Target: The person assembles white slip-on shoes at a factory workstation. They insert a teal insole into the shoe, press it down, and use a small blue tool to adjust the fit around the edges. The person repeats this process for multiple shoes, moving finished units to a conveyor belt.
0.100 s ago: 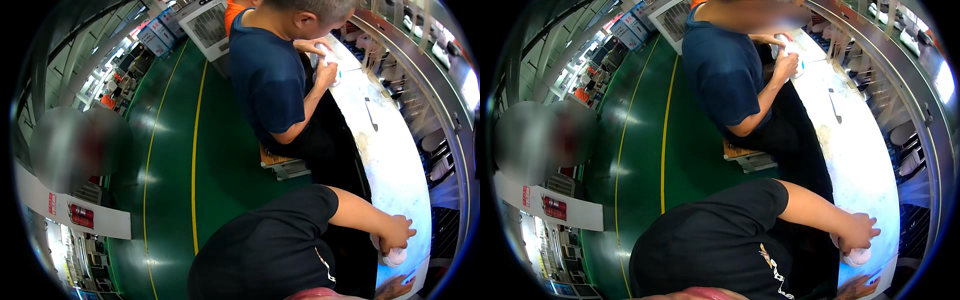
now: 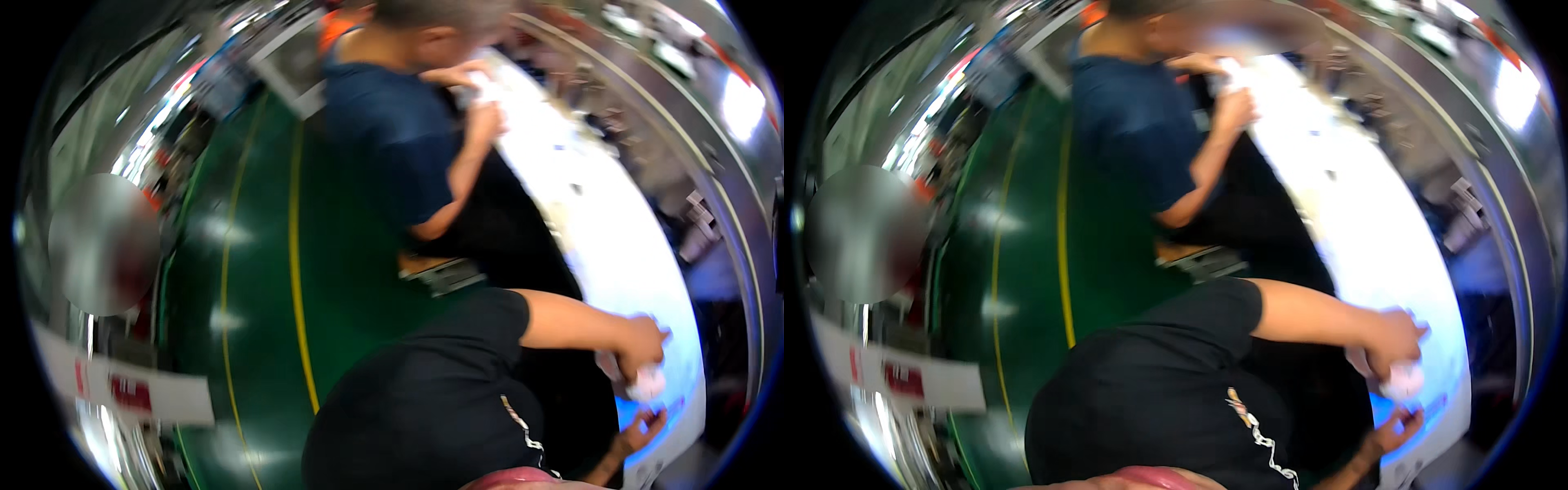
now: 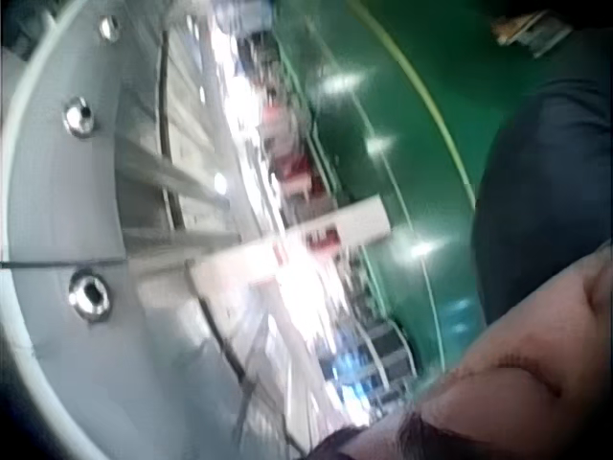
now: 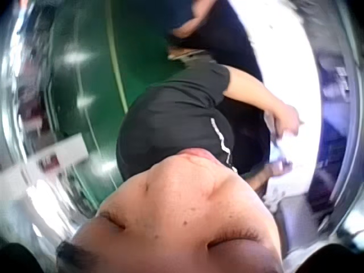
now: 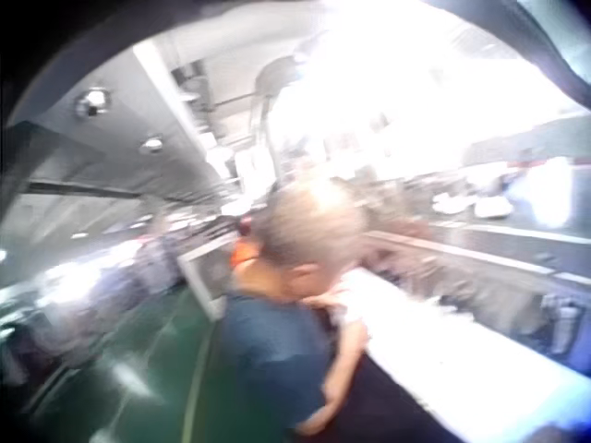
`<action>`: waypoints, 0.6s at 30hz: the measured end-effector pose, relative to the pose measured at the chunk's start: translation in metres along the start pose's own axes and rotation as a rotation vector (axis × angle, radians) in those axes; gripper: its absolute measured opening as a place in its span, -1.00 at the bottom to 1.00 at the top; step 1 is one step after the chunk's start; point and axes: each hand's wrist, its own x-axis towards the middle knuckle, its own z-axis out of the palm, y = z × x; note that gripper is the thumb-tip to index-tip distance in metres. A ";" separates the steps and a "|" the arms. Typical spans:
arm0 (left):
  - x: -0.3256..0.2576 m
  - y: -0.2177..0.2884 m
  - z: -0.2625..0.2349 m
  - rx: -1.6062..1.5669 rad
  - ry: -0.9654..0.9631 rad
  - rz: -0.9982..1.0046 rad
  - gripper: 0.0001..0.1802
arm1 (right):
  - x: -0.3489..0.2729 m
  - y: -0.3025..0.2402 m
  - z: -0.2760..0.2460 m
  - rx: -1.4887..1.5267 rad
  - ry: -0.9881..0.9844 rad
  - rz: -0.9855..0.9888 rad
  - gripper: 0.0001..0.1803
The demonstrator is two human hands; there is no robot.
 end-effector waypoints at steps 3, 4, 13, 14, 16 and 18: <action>-0.027 0.011 0.009 -0.199 -0.321 -0.202 -0.16 | -0.095 -0.224 0.056 0.000 -0.378 -0.112 0.01; -0.026 0.014 0.008 -0.306 -0.371 -0.213 -0.10 | -0.101 -0.235 0.057 -0.224 -0.325 -0.221 0.20; -0.008 0.015 -0.020 -1.196 -0.336 -0.294 -0.32 | -0.075 -0.138 0.044 0.365 0.033 0.098 -0.24; -0.006 0.013 -0.016 -1.033 -0.212 -0.206 -0.35 | -0.066 -0.117 0.012 0.510 0.082 0.248 -0.35; -0.041 0.017 0.005 -0.805 0.025 -0.032 -0.39 | -0.091 -0.124 -0.073 0.793 0.381 0.371 -0.43; -0.062 -0.003 0.009 -0.694 0.107 -0.147 -0.43 | -0.034 -0.160 -0.121 0.879 0.292 0.054 -0.27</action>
